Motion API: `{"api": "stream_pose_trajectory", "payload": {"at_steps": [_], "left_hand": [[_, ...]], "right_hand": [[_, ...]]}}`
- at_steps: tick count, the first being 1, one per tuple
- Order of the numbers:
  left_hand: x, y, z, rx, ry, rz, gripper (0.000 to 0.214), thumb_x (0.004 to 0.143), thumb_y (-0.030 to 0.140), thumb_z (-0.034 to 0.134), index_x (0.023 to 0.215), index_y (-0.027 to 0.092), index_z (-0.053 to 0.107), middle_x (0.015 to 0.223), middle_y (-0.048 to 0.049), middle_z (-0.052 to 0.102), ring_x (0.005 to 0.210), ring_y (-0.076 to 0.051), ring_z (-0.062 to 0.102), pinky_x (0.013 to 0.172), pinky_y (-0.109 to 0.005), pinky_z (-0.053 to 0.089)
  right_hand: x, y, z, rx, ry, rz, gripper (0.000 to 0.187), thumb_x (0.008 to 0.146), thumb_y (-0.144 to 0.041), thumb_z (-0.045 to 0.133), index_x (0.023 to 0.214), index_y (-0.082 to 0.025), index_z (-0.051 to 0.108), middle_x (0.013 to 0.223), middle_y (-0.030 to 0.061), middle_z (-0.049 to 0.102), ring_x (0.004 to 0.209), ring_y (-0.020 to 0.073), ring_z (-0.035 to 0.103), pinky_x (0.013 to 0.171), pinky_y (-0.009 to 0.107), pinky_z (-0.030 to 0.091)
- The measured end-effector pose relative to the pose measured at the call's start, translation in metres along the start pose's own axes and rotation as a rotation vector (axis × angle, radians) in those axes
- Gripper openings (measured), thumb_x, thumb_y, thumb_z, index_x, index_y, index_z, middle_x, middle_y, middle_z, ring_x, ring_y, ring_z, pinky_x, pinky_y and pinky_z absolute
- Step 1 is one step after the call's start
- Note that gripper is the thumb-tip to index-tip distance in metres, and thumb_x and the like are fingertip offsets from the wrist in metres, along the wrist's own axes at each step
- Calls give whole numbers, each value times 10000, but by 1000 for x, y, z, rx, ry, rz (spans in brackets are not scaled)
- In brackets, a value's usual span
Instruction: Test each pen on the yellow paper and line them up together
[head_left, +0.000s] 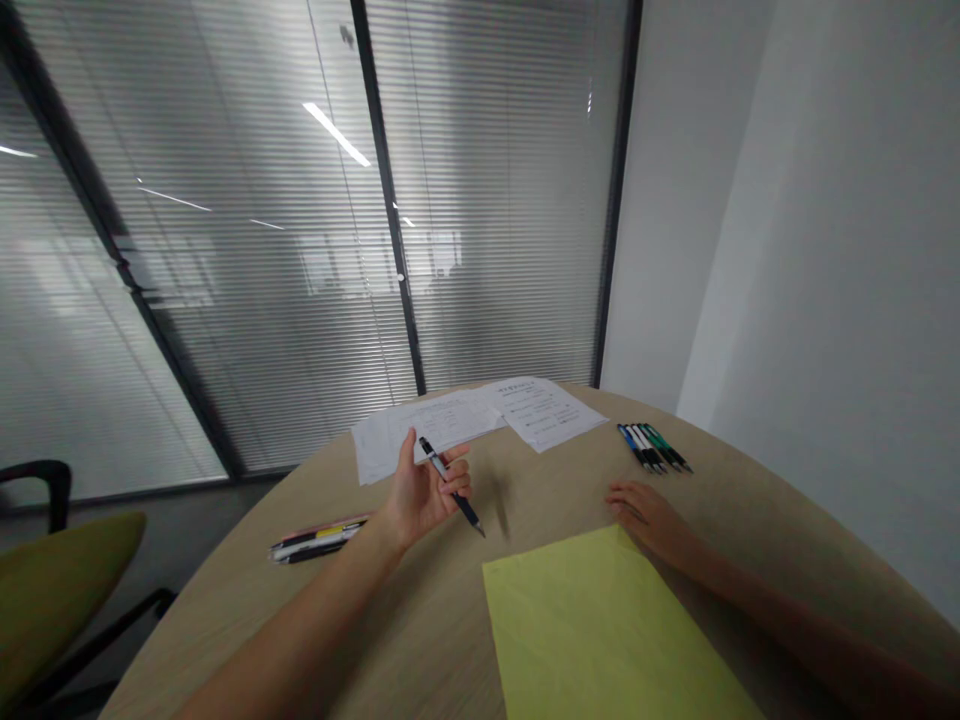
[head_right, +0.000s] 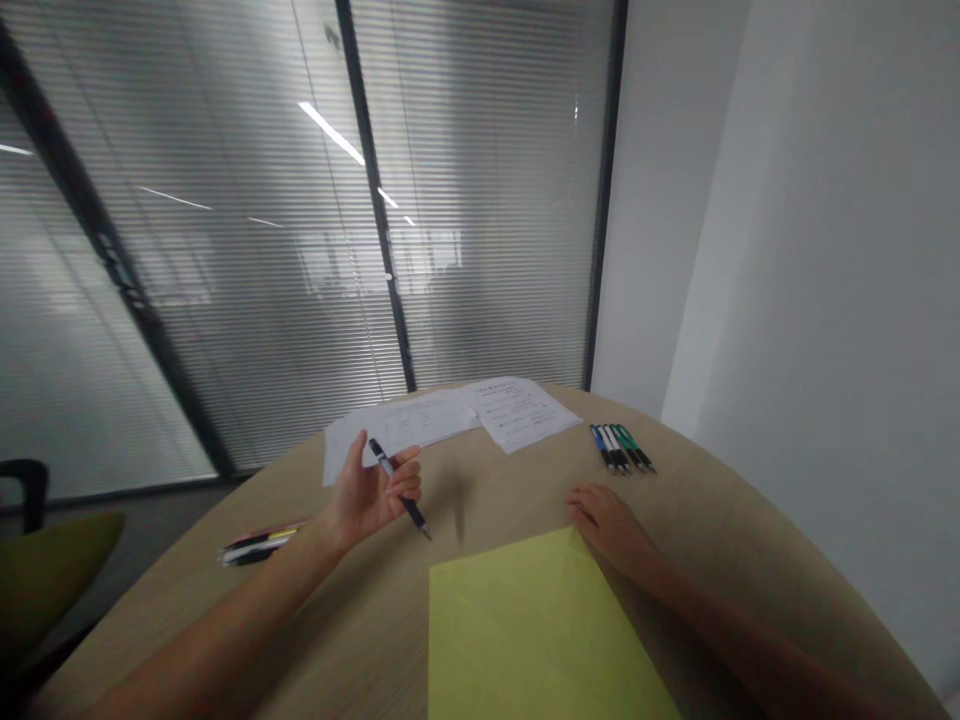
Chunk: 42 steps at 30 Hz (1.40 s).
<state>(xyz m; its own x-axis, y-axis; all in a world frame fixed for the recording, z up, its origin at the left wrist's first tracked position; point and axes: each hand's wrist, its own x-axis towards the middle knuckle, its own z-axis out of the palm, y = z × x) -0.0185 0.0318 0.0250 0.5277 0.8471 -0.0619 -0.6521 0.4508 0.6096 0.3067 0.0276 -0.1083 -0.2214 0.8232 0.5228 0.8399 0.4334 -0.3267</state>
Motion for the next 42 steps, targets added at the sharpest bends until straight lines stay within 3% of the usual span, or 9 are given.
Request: {"api": "stream_pose_trajectory", "payload": {"at_steps": [11,14,17,21,24,29,35,39,42], "left_hand": [[-1,-14,11,-14,-63,-42,670,814,575,211,699,56,620,468,28,335,405,-86,323,471,-230,379],[-3,-18,16,-28,-57,-53,653,817,570,212,693,69,612,471,30,330,410,-90,321,473,-232,383],[-5,-23,20,-31,-27,-64,639,816,569,222,677,78,606,466,30,328,408,-91,315,468,-234,386],[-5,-32,22,-27,38,-43,638,820,571,217,655,87,599,457,28,339,402,-90,337,468,-229,384],[-5,-38,24,-20,63,-28,631,824,567,216,646,93,592,451,30,347,396,-90,347,474,-232,386],[-6,-45,26,-5,56,-32,640,840,539,197,646,80,599,443,19,381,398,-98,374,495,-240,398],[-8,-47,28,15,18,-34,630,832,557,215,698,81,605,525,-33,508,479,-126,475,572,-259,416],[-5,-52,23,199,-17,-52,422,841,446,356,823,111,612,740,-79,616,687,-164,561,702,-269,403],[-1,-58,13,449,-73,22,310,808,390,459,900,139,616,894,-84,629,855,-194,553,777,-289,367]], "right_hand": [[6,-18,-8,27,13,-10,243,798,-240,380,876,-182,603,915,86,634,894,200,552,830,379,413],[13,-47,-16,94,-47,-77,231,798,-227,393,887,-194,604,953,79,626,929,198,534,855,373,387],[22,-92,-28,285,-205,-123,225,806,-237,403,910,-200,600,929,64,629,889,173,547,816,315,401],[31,-146,-35,518,-358,-36,188,797,-250,432,838,-202,609,829,32,620,748,138,547,657,240,410],[35,-165,-27,532,-380,-11,110,728,-232,519,662,-172,582,672,-2,529,588,96,457,525,205,337],[40,-167,-10,668,-413,144,208,676,-233,564,527,-164,437,502,-60,347,470,59,314,434,199,215],[40,-165,-12,901,-505,246,235,666,-336,569,561,-169,441,506,-56,397,459,57,341,433,196,230],[37,-158,-17,977,-557,252,262,689,-412,532,605,-173,464,492,-62,400,414,45,332,397,183,234],[34,-149,-18,1033,-554,252,289,685,-455,523,656,-170,482,489,-63,426,391,39,356,385,175,253]]}}
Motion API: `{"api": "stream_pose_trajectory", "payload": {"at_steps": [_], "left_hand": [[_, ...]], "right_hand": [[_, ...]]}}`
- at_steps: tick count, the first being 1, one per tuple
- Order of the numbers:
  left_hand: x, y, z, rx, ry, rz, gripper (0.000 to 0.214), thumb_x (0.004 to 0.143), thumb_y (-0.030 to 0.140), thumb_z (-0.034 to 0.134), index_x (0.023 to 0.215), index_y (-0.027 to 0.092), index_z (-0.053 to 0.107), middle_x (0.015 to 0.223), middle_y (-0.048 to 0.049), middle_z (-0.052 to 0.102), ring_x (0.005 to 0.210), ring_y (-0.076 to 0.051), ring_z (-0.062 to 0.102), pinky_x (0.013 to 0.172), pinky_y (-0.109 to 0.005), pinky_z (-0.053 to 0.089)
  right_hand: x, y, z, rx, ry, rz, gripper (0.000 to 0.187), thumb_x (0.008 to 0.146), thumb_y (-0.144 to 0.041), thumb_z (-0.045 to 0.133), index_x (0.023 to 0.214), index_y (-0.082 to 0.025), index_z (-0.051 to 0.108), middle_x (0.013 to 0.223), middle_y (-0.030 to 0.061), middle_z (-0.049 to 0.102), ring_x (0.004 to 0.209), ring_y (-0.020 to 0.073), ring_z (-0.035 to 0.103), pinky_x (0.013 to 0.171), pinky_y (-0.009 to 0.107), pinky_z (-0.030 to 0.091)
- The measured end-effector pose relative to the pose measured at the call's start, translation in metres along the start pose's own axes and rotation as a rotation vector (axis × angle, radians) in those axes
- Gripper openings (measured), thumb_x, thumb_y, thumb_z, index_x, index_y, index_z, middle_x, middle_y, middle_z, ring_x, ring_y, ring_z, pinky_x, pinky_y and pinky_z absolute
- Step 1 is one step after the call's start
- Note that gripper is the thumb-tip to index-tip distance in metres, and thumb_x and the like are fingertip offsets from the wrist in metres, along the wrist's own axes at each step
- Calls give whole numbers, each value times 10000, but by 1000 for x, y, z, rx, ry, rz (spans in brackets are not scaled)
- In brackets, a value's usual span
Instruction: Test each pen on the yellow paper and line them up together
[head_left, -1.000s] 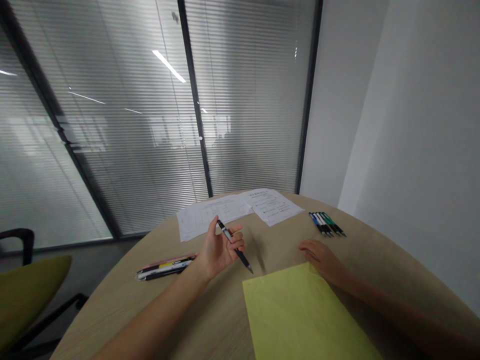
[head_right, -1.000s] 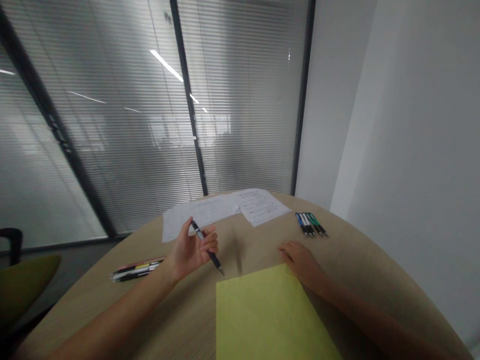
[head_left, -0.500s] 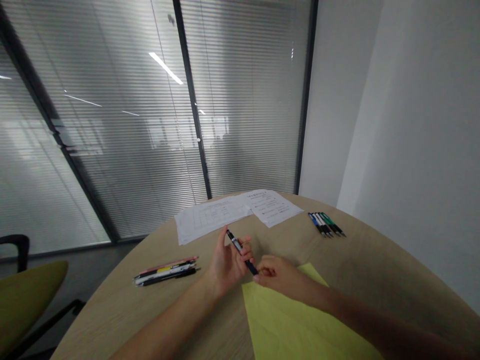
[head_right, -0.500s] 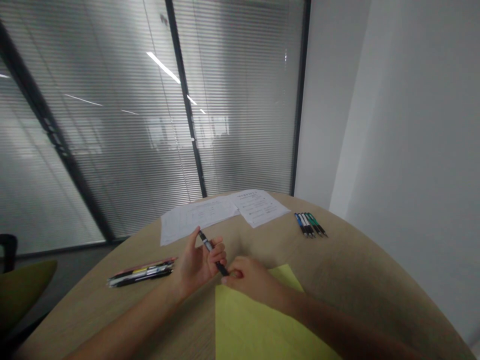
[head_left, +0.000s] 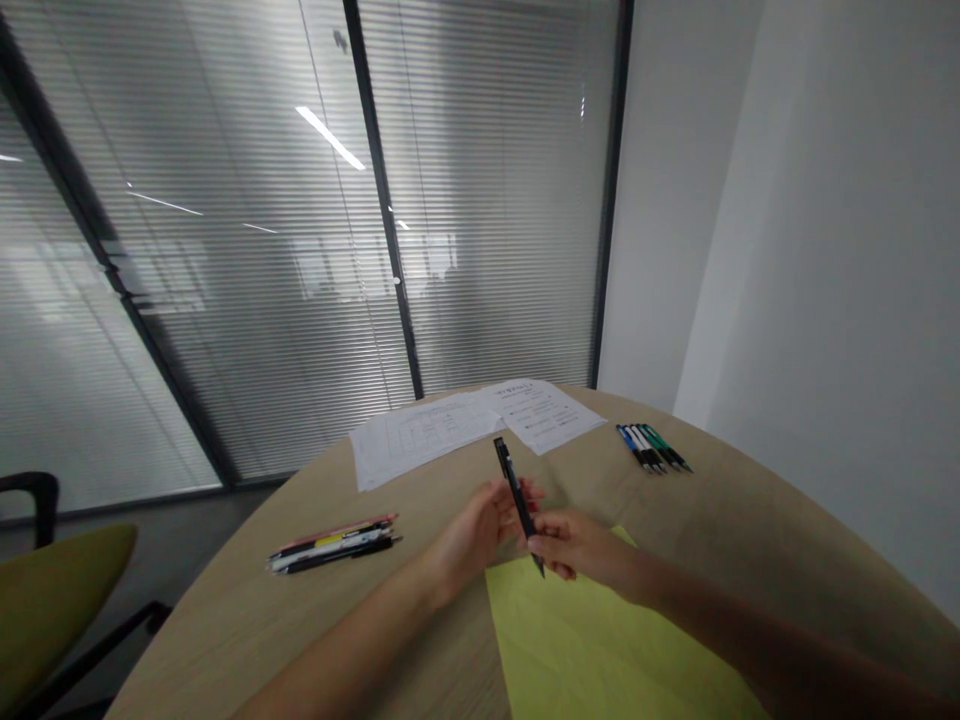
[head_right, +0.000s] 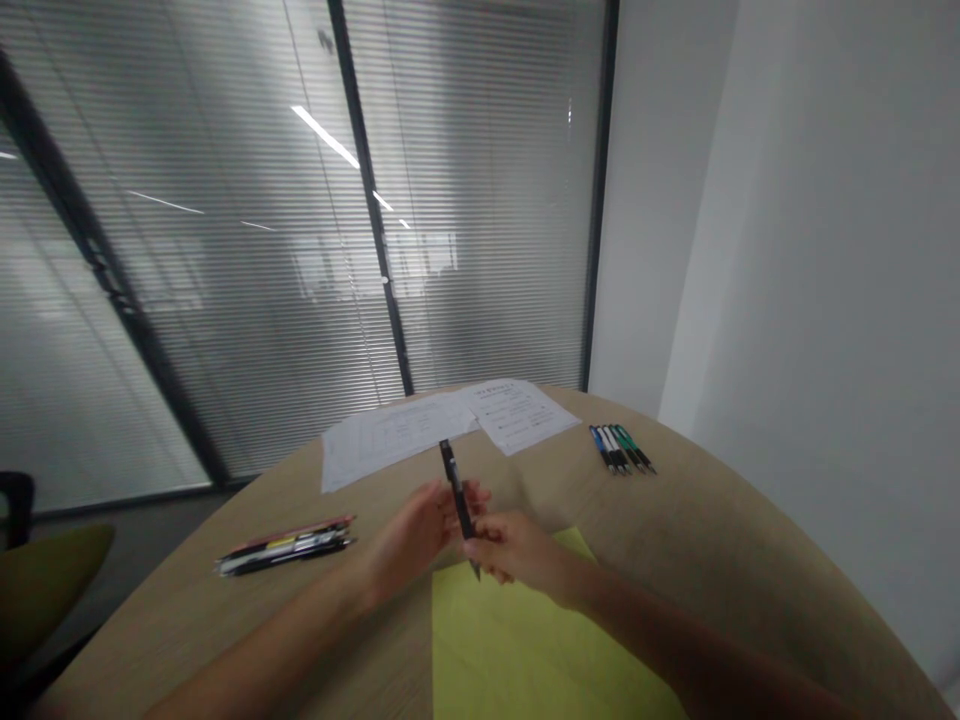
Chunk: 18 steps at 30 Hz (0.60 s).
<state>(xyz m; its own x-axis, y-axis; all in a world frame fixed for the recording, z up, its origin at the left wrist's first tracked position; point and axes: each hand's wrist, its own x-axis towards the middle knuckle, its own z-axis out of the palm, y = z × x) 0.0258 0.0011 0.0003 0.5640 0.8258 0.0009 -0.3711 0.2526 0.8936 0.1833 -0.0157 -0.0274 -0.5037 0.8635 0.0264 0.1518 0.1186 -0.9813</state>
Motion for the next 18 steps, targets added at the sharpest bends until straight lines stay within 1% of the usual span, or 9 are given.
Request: {"api": "stream_pose_trajectory", "payload": {"at_steps": [2,4,7,10,12,15,18], "left_hand": [[2,-5,-7,194,13,40,289,791,368,499,933,148,620,968,-90,621,927,-214,530,803,-303,345],[4,-8,-16,358,79,59,256,760,331,553,937,163,627,990,-86,622,948,-227,521,816,-312,334],[5,-10,-35,570,172,116,247,653,246,663,895,197,646,972,-62,632,961,-246,508,854,-328,316],[6,-10,-55,740,189,190,337,588,201,703,919,227,645,1028,-51,611,1025,-264,466,934,-349,239],[6,-10,-65,819,182,230,372,569,191,714,932,231,644,1052,-56,600,1067,-273,433,969,-351,180],[6,-11,-70,902,151,246,394,580,198,708,966,228,636,1115,-64,568,1109,-281,394,982,-349,146],[7,-13,-64,891,138,279,373,605,197,689,972,240,634,1105,-57,572,1088,-272,407,976,-342,156]], "right_hand": [[0,4,-6,29,37,0,312,661,-473,542,670,-165,495,492,-60,444,386,39,374,383,176,264],[3,9,-14,50,90,9,331,625,-481,572,666,-160,505,492,-56,464,384,42,387,380,180,273],[10,21,-29,75,217,13,331,581,-465,605,663,-157,515,494,-52,492,384,45,398,382,185,282],[17,35,-44,94,381,27,307,567,-435,610,654,-154,520,487,-52,495,381,47,395,379,187,275],[19,42,-50,114,453,46,294,569,-419,602,670,-152,530,481,-55,493,374,49,390,375,191,272],[19,45,-53,184,481,39,293,563,-388,606,726,-152,545,475,-61,487,382,56,398,382,195,277],[18,44,-51,282,455,26,309,534,-365,625,748,-154,552,497,-55,504,403,64,423,391,198,284]]}}
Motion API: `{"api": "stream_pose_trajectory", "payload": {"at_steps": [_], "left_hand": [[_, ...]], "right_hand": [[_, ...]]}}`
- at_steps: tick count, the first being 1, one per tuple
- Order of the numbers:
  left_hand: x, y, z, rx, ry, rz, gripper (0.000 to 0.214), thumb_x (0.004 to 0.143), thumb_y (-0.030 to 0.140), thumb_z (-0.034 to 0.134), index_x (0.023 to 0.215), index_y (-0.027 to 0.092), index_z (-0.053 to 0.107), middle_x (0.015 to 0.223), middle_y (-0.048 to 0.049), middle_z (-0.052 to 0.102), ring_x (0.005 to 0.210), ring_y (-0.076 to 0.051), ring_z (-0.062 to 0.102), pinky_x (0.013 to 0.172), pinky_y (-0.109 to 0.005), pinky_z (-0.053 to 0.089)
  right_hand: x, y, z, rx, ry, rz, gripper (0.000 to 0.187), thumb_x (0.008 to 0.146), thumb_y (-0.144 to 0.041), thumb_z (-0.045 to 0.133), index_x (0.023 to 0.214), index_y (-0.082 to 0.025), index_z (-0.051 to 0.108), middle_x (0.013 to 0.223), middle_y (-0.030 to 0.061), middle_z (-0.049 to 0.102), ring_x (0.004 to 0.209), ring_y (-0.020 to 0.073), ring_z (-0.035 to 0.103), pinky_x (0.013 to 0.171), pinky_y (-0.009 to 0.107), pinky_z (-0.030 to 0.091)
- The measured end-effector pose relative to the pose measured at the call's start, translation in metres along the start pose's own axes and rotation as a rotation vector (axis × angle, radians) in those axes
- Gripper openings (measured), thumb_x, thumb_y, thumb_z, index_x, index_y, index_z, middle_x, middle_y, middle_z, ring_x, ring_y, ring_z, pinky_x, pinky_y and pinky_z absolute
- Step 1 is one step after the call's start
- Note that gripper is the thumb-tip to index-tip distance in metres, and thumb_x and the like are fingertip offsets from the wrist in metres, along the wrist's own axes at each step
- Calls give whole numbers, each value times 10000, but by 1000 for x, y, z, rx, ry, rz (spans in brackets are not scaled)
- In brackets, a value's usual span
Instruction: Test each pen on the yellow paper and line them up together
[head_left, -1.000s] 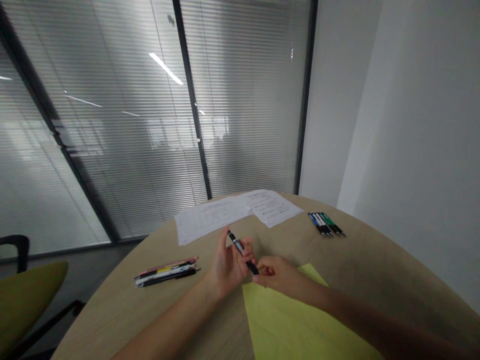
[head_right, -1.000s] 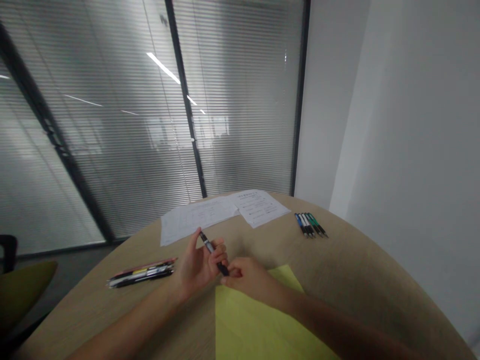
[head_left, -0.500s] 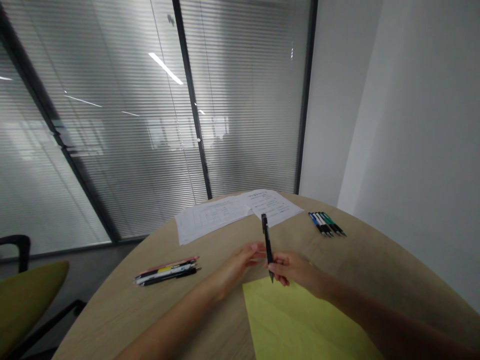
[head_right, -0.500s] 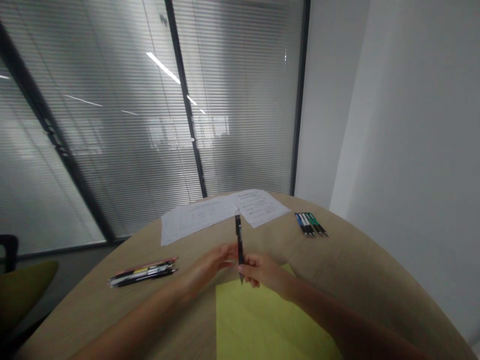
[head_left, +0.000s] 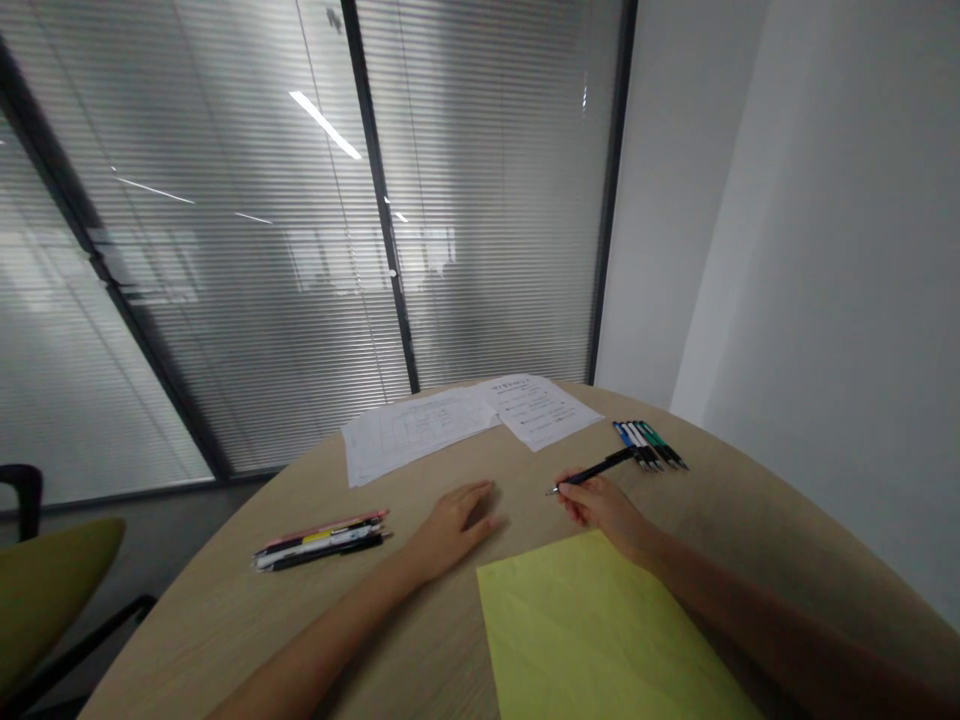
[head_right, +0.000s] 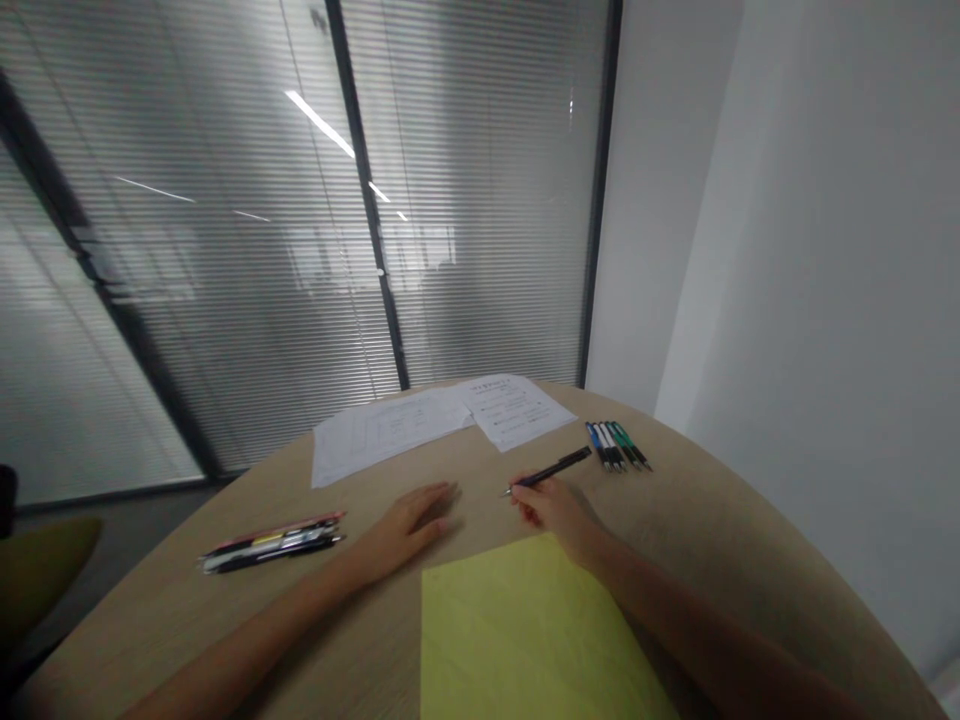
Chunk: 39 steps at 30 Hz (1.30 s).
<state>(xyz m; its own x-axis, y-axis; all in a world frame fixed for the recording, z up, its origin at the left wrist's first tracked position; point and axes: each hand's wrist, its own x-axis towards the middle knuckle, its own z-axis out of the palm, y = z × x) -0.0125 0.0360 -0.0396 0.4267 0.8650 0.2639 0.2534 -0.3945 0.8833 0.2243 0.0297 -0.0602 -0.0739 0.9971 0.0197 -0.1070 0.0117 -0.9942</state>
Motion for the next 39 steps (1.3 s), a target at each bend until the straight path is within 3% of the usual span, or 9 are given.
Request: {"api": "stream_pose_trajectory", "payload": {"at_steps": [6,14,20,24,28,31,34,39], "left_hand": [[-1,6,16,-62,26,58,154,664,149,619,771,242,682,816,-39,639,838,-228,512,869,-310,290],[-3,-3,16,29,-2,104,156,661,150,631,782,237,678,859,-52,639,852,-231,503,855,-309,280],[-3,0,16,17,29,141,107,647,165,635,707,245,675,739,-39,621,748,-223,498,798,-304,312],[-3,-1,16,209,16,198,82,700,195,584,700,230,658,704,-45,609,700,-207,504,731,-297,343],[-2,-4,17,430,-48,235,111,739,198,525,755,202,635,769,-47,612,756,-197,527,732,-302,370],[-2,-5,17,578,-102,254,180,713,233,566,877,175,611,950,-74,597,901,-213,518,817,-338,362],[-4,-4,18,698,-149,236,368,675,303,623,1008,157,563,1128,-112,523,1045,-245,456,896,-383,320],[-5,1,19,781,-191,198,425,695,341,609,1067,153,531,1194,-130,480,1108,-253,414,926,-407,300]], "right_hand": [[-4,-5,3,85,-18,35,292,514,-343,639,725,-156,562,493,-46,520,412,66,433,404,201,284],[-7,-10,5,43,15,42,255,509,-317,639,688,-164,540,441,-74,466,401,62,408,413,199,279],[-11,-12,7,-95,-36,-84,176,569,-269,601,714,-178,563,467,-70,458,426,68,397,435,208,276],[-15,-12,9,-96,-82,-94,230,629,-349,571,771,-169,577,569,-32,511,485,79,439,473,216,320],[-17,-12,10,-214,-64,-157,301,692,-457,504,674,-160,551,539,-27,486,481,80,426,462,212,311],[-23,-16,15,-311,10,-216,321,694,-483,499,599,-178,477,449,-59,397,428,74,370,427,205,277],[-35,-21,26,-295,11,-239,360,720,-534,430,613,-191,446,452,-61,386,410,75,359,402,203,274],[-46,-16,42,-276,-4,-173,436,735,-585,318,674,-188,487,396,-72,334,352,77,301,357,206,217]]}}
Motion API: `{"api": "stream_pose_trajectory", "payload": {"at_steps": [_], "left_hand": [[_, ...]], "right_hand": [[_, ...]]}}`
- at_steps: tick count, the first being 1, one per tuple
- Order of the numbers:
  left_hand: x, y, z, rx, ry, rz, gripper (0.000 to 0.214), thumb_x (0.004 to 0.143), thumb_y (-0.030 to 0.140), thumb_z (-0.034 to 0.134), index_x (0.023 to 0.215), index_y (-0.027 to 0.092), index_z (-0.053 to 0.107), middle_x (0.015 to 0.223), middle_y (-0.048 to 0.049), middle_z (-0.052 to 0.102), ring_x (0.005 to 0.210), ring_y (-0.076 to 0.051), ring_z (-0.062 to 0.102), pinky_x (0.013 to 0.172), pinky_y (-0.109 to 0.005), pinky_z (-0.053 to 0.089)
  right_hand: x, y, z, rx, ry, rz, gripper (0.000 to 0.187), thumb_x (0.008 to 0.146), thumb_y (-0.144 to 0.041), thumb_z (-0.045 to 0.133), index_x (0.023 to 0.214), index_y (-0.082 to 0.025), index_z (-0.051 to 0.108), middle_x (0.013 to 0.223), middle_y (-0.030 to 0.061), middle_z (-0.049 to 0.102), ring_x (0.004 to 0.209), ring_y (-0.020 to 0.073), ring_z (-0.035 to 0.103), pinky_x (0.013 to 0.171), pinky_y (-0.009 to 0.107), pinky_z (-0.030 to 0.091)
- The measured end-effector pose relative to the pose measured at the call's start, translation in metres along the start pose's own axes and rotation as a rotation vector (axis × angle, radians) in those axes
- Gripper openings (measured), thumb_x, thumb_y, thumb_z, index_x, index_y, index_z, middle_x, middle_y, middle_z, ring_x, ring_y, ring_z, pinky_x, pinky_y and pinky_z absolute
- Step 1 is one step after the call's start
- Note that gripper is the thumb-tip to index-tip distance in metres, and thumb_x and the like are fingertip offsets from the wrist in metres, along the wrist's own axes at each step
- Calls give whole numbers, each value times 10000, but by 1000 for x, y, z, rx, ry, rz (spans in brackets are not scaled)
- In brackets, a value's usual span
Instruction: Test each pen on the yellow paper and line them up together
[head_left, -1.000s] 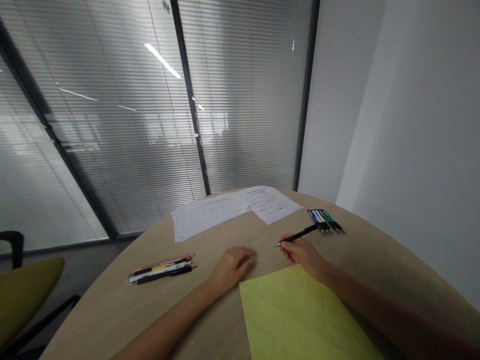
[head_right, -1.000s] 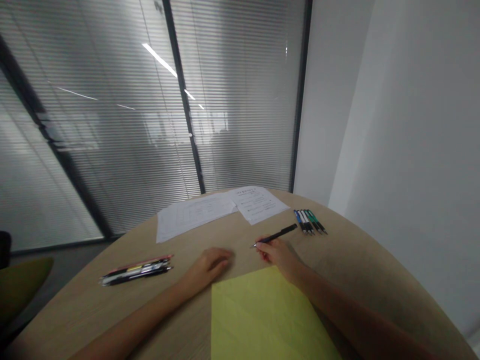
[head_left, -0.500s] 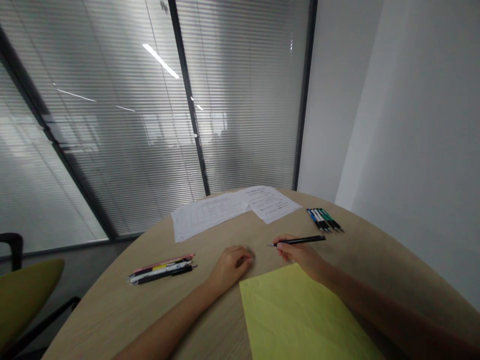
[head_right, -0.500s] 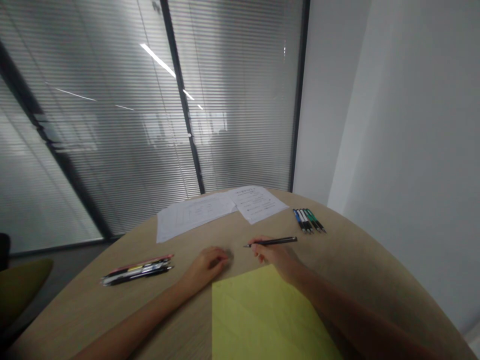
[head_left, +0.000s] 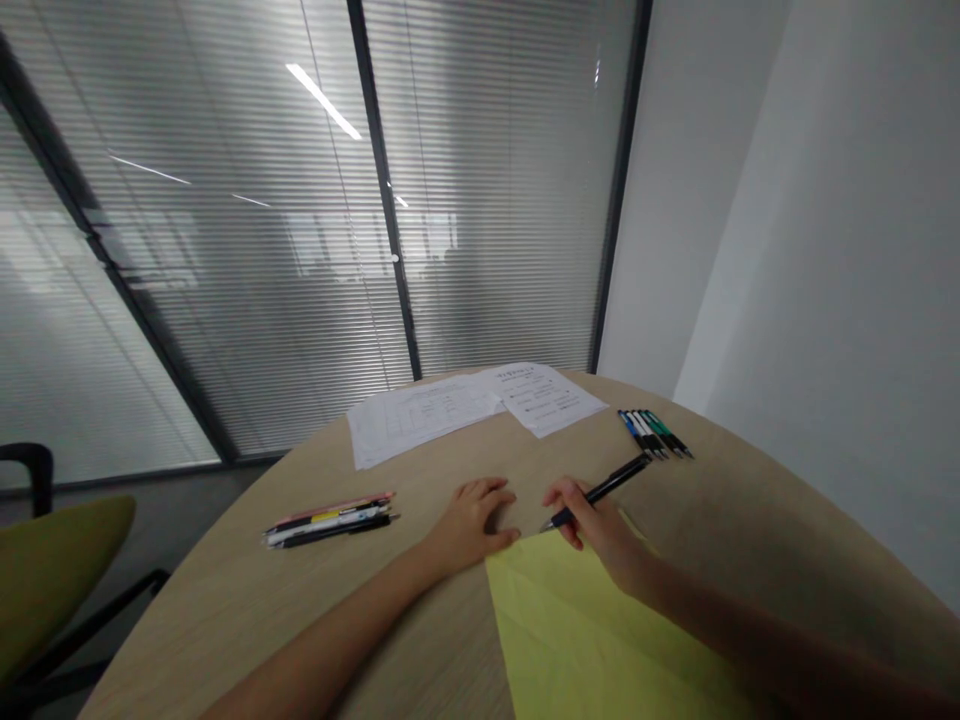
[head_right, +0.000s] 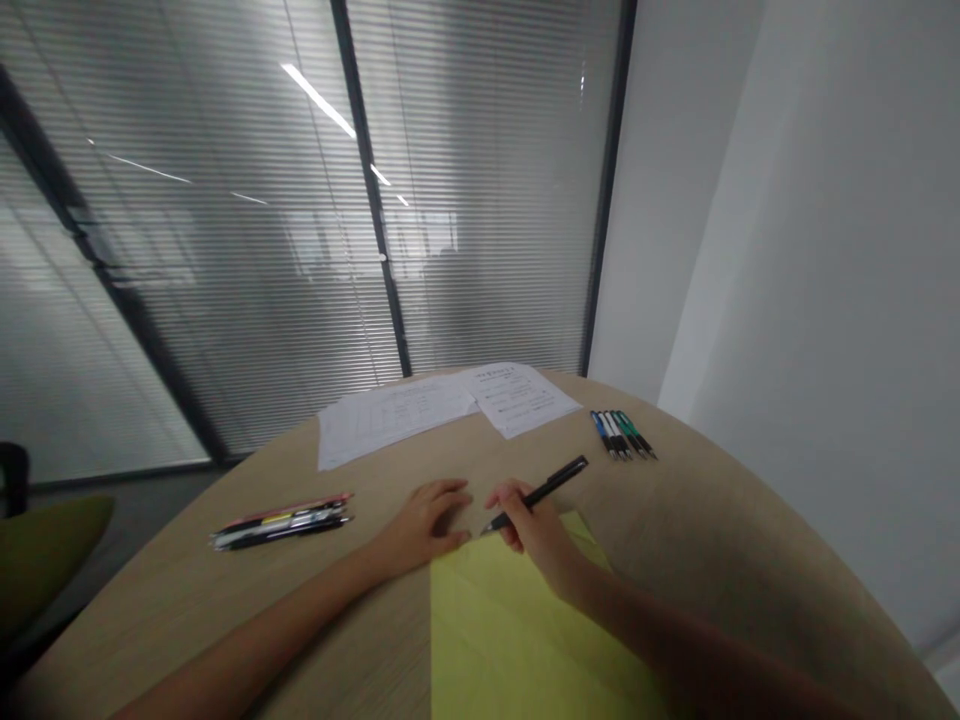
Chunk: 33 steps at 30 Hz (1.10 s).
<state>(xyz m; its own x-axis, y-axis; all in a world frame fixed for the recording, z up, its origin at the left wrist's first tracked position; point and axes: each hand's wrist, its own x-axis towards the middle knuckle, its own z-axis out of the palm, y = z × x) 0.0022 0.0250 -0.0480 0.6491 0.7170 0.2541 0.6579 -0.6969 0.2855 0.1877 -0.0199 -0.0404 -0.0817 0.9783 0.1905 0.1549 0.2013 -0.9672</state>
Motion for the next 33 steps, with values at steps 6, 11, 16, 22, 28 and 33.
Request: {"api": "stream_pose_trajectory", "payload": {"at_steps": [6,11,16,22,28,33], "left_hand": [[1,2,-1,23,-23,-13,432,697,334,608,1074,138,527,1203,-138,473,1114,-249,410,931,-399,295],[0,1,0,27,-30,1,466,707,390,591,1095,142,515,1206,-139,462,1111,-249,409,931,-398,290],[1,0,0,45,-56,-11,507,679,391,618,1109,150,503,1214,-136,448,1114,-254,400,934,-400,283],[2,-2,0,34,-73,-10,502,683,413,609,1112,177,494,1228,-121,437,1128,-252,387,938,-407,274],[1,1,-3,17,-81,-19,499,674,391,623,1105,171,500,1223,-126,439,1126,-262,389,941,-411,269],[2,1,-3,25,-74,-14,495,680,400,613,1102,169,497,1221,-127,440,1127,-256,386,940,-407,270]], "right_hand": [[1,7,5,-116,-91,-62,185,690,-349,517,610,-186,484,563,-35,458,536,93,418,492,209,312],[2,10,8,-154,-89,-27,144,684,-285,490,592,-187,437,538,-49,409,522,93,389,481,208,284],[2,14,11,-256,-70,-24,145,654,-195,469,534,-189,387,502,-65,365,494,81,351,464,196,253],[4,13,12,-343,-2,0,189,624,-141,457,496,-195,329,484,-68,341,498,87,344,472,202,246],[4,12,12,-363,-6,10,181,621,-158,461,503,-195,328,489,-66,347,505,90,350,479,206,251],[4,11,12,-333,-6,-2,182,627,-195,466,500,-195,335,478,-64,349,490,89,349,464,206,250]]}}
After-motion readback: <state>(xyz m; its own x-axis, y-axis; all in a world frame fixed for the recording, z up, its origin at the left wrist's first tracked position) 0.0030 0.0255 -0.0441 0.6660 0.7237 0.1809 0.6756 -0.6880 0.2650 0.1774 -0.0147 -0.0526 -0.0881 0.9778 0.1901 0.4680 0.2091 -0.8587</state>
